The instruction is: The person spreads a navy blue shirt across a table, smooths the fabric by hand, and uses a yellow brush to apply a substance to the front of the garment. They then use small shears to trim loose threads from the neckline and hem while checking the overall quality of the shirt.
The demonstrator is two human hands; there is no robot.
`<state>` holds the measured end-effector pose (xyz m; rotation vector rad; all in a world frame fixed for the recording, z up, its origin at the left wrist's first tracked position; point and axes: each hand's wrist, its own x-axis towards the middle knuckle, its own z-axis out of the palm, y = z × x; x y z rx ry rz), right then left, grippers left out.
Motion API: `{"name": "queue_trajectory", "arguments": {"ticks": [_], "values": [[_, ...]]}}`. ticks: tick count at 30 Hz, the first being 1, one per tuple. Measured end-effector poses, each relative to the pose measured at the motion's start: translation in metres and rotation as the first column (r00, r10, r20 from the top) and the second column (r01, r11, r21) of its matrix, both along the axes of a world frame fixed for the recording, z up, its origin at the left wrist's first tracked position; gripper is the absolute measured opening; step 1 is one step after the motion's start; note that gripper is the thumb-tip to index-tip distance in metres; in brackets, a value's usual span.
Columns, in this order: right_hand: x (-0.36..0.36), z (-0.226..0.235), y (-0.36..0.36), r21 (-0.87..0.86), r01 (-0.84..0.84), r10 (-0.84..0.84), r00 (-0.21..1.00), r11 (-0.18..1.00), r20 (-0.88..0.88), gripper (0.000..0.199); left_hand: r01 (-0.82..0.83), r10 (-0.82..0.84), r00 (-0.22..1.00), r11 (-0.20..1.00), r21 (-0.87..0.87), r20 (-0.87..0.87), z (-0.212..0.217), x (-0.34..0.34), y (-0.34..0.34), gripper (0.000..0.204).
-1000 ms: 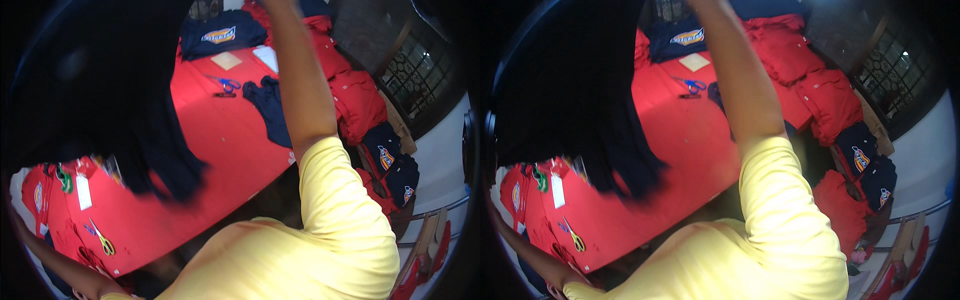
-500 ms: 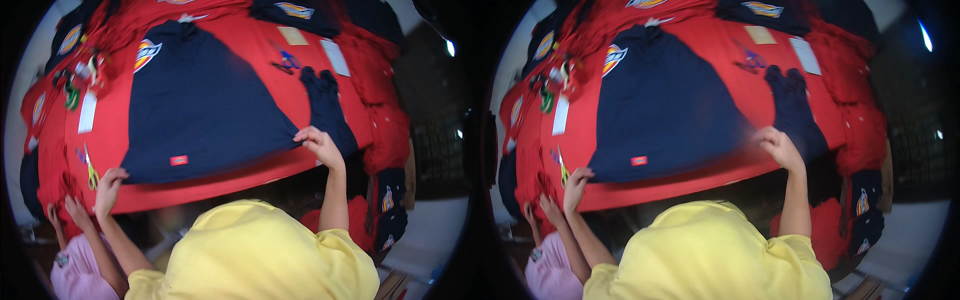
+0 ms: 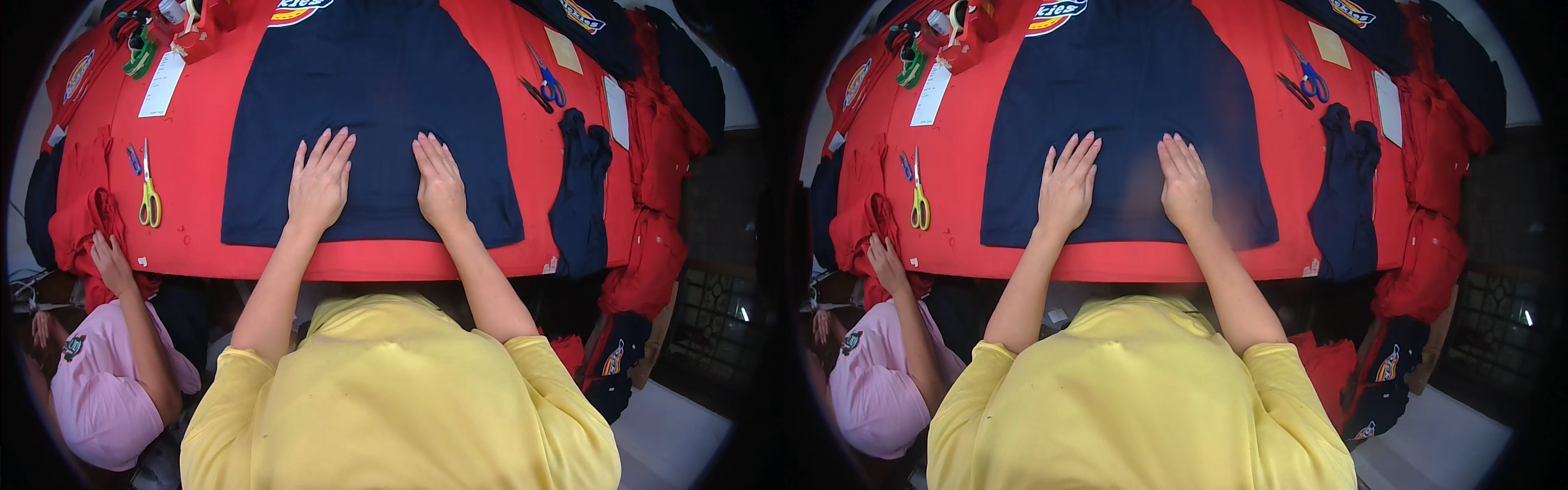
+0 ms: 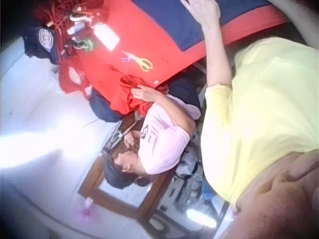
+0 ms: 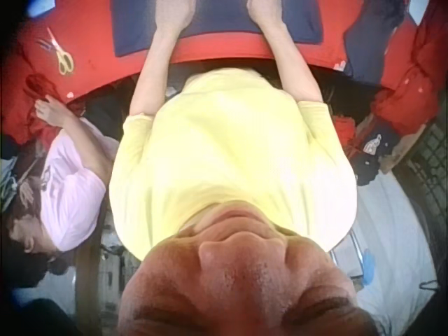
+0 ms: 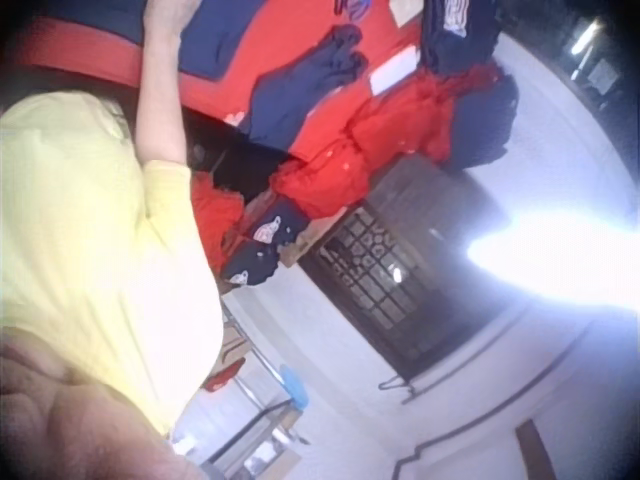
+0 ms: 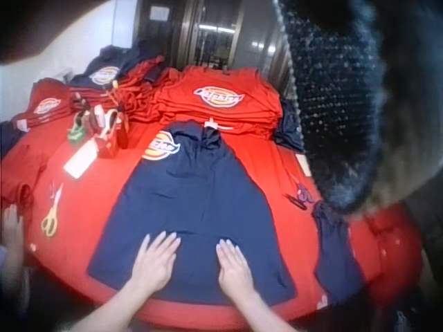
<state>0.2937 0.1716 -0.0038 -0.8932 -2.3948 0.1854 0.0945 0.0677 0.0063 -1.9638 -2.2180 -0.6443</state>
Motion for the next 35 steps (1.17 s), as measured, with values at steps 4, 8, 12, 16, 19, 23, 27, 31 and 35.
{"name": "queue_trajectory", "arguments": {"ticks": [4, 8, 12, 16, 19, 23, 27, 31, 35], "values": [[0.008, -0.001, -0.011, -0.039, -0.009, 0.010, 0.999, 0.999, 0.044, 0.045, 0.016, -0.015, 0.999, 1.000, -0.026, 0.030, 0.000, 0.004, -0.006, 0.044], [0.036, 0.003, -0.069, -0.153, -0.035, 0.043, 0.998, 0.988, 0.050, 0.047, 0.024, -0.008, 0.994, 0.988, -0.152, 0.105, 0.011, 0.039, -0.063, 0.047], [0.053, 0.028, -0.101, -0.301, -0.035, 0.062, 0.995, 0.953, 0.081, 0.042, 0.046, -0.013, 0.970, 0.990, -0.132, 0.241, 0.020, 0.054, -0.093, 0.041], [0.016, 0.035, -0.029, -0.106, -0.060, 0.056, 0.998, 0.993, -0.041, 0.042, 0.088, -0.103, 0.941, 0.994, 0.060, 0.322, 0.033, 0.031, -0.025, 0.035], [-0.034, 0.038, 0.038, 0.050, -0.031, 0.035, 0.995, 0.998, -0.090, 0.044, 0.084, -0.134, 0.971, 0.966, 0.245, 0.197, 0.020, 0.012, 0.065, 0.035], [-0.062, 0.008, 0.113, 0.077, 0.019, -0.021, 0.999, 0.997, 0.025, 0.047, -0.039, 0.038, 0.993, 0.999, -0.008, -0.109, 0.000, -0.026, 0.124, 0.045], [-0.062, 0.003, 0.136, 0.032, 0.051, -0.053, 0.995, 0.998, 0.089, 0.045, -0.173, 0.161, 0.982, 0.976, -0.130, -0.097, 0.004, -0.056, 0.135, 0.047], [-0.067, 0.006, 0.141, 0.006, 0.045, -0.045, 0.997, 0.999, 0.064, 0.047, -0.187, 0.180, 0.980, 0.978, -0.094, -0.079, 0.001, -0.056, 0.142, 0.047], [-0.072, 0.006, 0.148, -0.003, 0.048, -0.048, 0.995, 0.999, 0.086, 0.046, -0.217, 0.204, 0.973, 0.968, -0.129, -0.109, 0.008, -0.059, 0.146, 0.048]]}}
